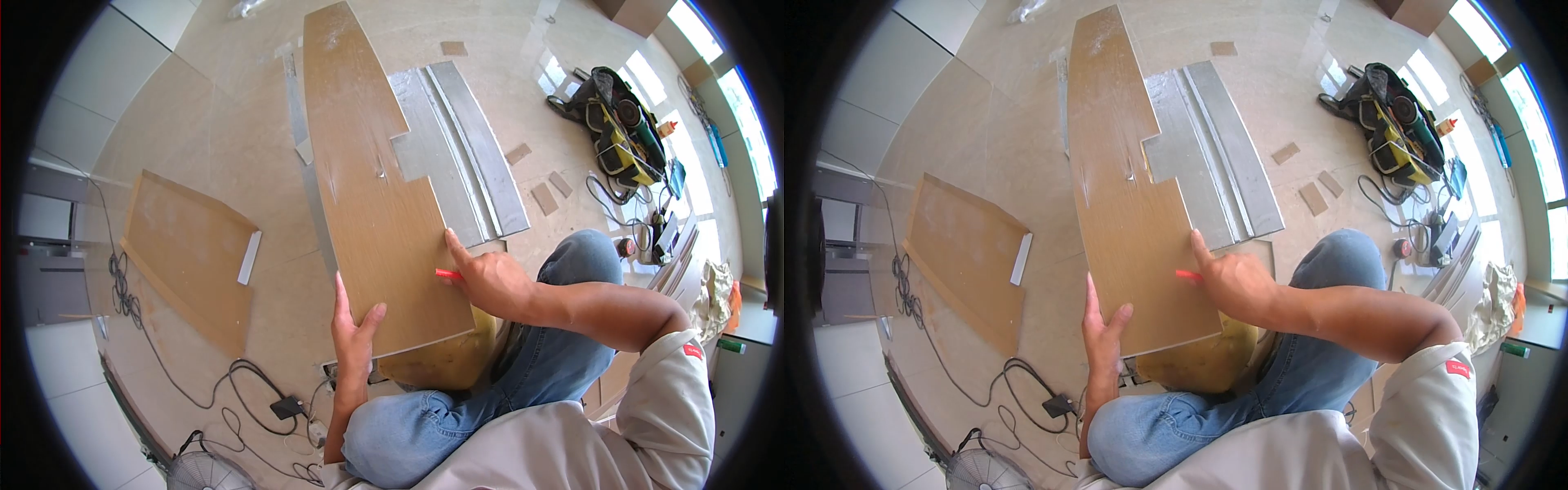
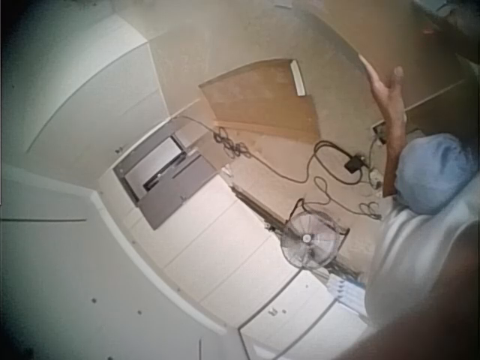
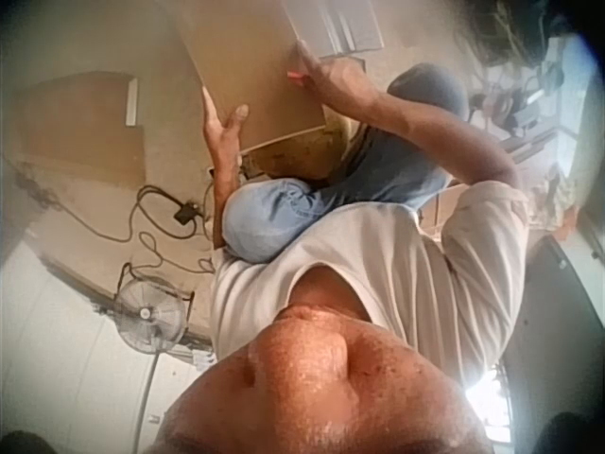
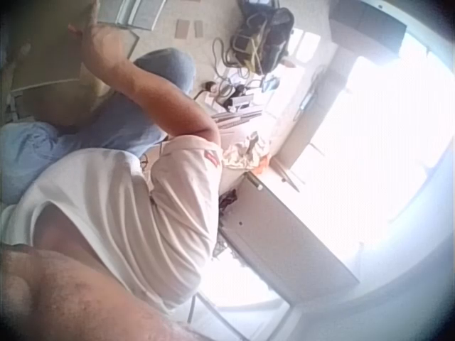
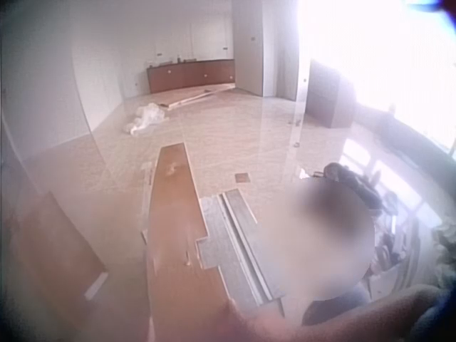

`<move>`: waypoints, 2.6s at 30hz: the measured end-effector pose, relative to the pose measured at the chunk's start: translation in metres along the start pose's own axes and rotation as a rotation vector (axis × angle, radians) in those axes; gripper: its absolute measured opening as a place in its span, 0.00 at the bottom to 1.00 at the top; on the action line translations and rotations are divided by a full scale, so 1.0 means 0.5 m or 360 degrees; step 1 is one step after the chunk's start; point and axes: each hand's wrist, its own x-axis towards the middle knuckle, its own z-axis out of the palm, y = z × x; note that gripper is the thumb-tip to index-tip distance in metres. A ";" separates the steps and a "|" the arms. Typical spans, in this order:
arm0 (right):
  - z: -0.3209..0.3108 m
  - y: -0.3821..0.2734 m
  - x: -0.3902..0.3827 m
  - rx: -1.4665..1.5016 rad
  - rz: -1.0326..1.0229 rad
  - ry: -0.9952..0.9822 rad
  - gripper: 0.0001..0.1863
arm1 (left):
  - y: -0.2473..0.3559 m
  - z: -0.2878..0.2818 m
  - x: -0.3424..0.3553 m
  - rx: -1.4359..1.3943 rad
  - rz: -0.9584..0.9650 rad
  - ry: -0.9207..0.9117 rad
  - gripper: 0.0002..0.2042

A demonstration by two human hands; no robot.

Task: The person measures a laminate plank, marks it with a pencil, and cuts a notch into it using a table saw. Then, the person carries the plank to a wall and hammers it into place alongside other flooring sections.

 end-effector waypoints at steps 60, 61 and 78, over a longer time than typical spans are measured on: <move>-0.053 -0.112 -0.228 0.3097 0.0638 0.0330 0.20 | 0.241 0.070 -0.052 0.0060 -0.0538 -0.0449 0.19; -0.046 -0.123 -0.231 0.3170 0.0582 0.0449 0.21 | 0.250 0.088 -0.048 0.0014 -0.0653 -0.0536 0.18; -0.127 -0.104 -0.214 0.2950 0.1062 0.0716 0.25 | 0.250 -0.124 0.408 0.0666 -0.0259 -0.0140 0.33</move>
